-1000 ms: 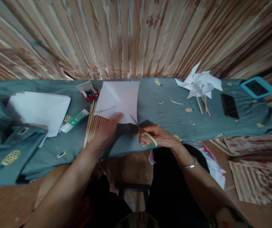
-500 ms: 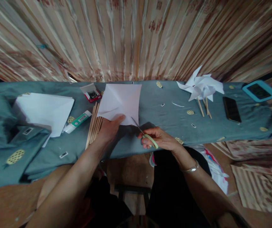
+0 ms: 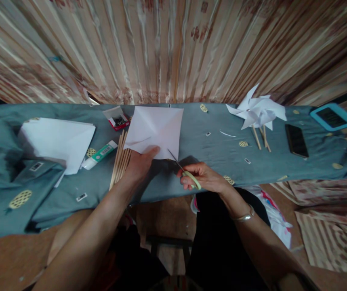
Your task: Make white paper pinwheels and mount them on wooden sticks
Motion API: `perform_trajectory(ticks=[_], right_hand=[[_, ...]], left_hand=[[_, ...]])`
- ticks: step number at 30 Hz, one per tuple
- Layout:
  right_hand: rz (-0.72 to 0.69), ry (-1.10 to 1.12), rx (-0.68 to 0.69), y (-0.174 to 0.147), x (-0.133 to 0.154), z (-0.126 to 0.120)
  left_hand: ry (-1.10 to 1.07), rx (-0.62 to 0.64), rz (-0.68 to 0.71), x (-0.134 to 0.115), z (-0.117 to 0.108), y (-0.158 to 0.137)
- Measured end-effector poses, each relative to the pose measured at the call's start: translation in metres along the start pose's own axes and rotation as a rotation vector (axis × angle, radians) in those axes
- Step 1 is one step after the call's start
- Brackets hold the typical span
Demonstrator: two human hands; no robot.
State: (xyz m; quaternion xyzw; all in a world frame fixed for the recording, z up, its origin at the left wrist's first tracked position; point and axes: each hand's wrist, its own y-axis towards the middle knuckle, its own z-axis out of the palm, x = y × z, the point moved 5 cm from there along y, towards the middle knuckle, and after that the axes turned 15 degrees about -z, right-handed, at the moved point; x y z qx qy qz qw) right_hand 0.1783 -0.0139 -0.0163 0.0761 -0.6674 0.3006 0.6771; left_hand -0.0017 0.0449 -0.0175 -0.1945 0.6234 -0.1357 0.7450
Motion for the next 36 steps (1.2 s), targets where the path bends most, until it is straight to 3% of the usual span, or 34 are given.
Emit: perform_trajectory(ticks=[4,24,36], right_hand=[[0.022,0.002,-0.013,0.0001,-0.0006,-0.0002],[-0.011,-0.015,-0.015,0.0021,-0.0049,-0.0005],[-0.036,-0.004,-0.031,0.0027,0.0006,0.0011]], left_hand=[[-0.085,-0.008,0.058,-0.0007,-0.0003,-0.001],[-0.073,0.067,0.059,0.0,0.0039,-0.0048],[-0.057,0.035,0.086,0.0009,0.0051,-0.0074]])
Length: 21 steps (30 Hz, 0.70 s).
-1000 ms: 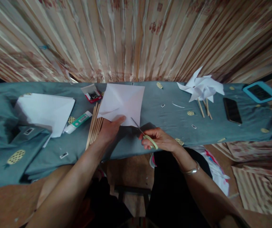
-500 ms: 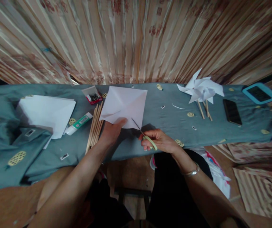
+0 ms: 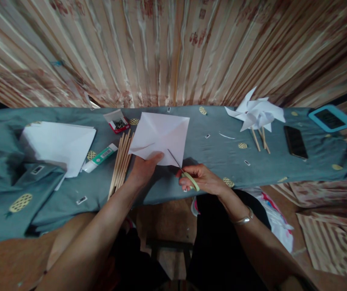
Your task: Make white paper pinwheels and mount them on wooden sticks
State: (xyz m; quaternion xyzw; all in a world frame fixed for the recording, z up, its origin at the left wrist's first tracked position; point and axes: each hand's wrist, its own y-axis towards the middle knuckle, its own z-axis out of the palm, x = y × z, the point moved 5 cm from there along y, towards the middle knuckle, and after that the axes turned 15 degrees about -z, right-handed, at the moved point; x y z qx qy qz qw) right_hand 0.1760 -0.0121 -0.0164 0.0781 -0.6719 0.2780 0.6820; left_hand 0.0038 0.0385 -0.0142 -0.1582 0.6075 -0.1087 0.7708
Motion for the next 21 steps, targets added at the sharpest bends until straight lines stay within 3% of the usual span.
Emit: perform_trajectory(ticks=[21], right_hand=[[0.011,-0.006,-0.033,0.0016,-0.0047,-0.0011]], left_hand=[[0.111,-0.001,-0.108,-0.0021,-0.0006,-0.0065]])
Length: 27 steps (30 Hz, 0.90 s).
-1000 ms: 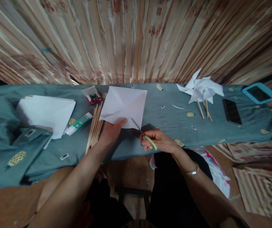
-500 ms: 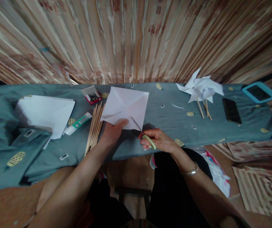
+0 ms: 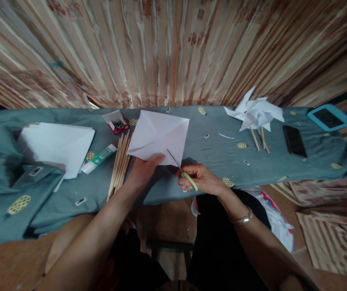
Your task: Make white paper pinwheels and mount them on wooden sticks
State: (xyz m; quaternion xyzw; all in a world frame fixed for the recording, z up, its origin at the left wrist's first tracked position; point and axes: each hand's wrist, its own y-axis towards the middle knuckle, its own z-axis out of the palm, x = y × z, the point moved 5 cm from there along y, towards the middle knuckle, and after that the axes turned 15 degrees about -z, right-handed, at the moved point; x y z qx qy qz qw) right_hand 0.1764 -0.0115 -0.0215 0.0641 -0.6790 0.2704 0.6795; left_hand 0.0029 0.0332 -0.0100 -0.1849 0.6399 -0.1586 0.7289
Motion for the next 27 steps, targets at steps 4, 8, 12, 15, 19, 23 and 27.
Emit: perform_trajectory(ticks=[4,8,12,15,19,23,27], right_hand=[[0.002,-0.006,0.006,0.0,0.001,0.0],[-0.004,-0.004,0.002,0.0,0.004,0.002],[0.004,0.014,-0.039,0.001,0.002,0.002],[-0.016,0.037,-0.046,0.002,0.001,0.002],[-0.043,0.05,-0.043,0.003,0.002,0.002],[-0.04,0.048,-0.046,0.003,0.002,0.002],[-0.026,0.051,-0.057,0.003,0.001,0.001]], left_hand=[[-0.074,0.013,0.031,0.005,0.001,0.004],[-0.07,0.029,0.023,0.01,0.002,0.007],[-0.1,0.096,0.018,0.016,0.005,0.009],[-0.09,0.106,0.019,0.02,0.007,0.01],[-0.112,0.107,0.026,0.023,0.007,0.01],[-0.13,0.125,0.009,0.022,0.006,0.01],[-0.136,0.127,0.002,0.022,0.006,0.009]])
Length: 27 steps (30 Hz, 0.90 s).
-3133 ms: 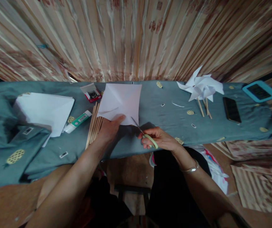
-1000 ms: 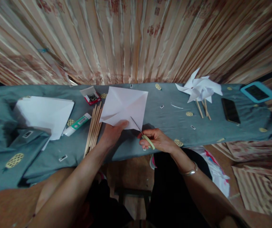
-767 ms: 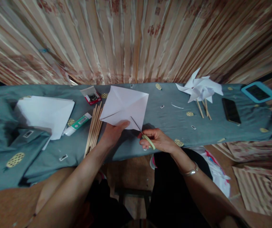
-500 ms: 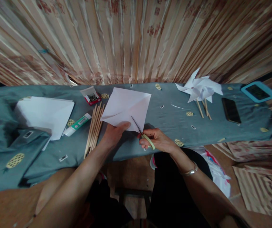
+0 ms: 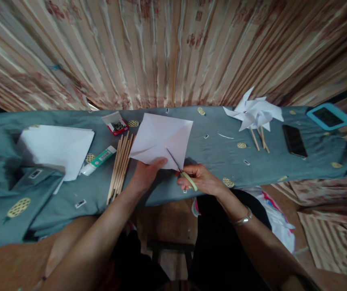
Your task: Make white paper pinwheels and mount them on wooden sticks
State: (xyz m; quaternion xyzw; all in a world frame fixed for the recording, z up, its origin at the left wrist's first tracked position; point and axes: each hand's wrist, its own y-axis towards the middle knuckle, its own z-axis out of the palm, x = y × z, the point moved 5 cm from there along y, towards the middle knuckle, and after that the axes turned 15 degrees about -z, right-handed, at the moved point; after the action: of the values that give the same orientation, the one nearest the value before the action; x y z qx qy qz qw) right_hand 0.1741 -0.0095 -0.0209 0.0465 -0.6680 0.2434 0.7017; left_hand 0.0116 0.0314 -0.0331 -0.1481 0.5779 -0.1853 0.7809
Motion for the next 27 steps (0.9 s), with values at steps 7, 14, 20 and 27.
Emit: perform_trajectory(ticks=[7,14,20,27], right_hand=[[-0.018,0.001,-0.004,0.0019,-0.0022,0.0004],[-0.013,-0.016,-0.025,0.0022,-0.0057,-0.0009],[-0.02,-0.004,-0.031,0.0034,-0.0066,-0.0012],[-0.005,-0.012,-0.035,0.0026,-0.0029,-0.0007]], left_hand=[[0.031,-0.012,0.018,0.0017,0.0018,-0.0026],[0.047,-0.023,0.014,0.003,0.0011,-0.0025],[0.055,-0.024,0.0,0.0013,0.0033,-0.0051],[0.086,-0.018,0.003,0.0,0.0059,-0.008]])
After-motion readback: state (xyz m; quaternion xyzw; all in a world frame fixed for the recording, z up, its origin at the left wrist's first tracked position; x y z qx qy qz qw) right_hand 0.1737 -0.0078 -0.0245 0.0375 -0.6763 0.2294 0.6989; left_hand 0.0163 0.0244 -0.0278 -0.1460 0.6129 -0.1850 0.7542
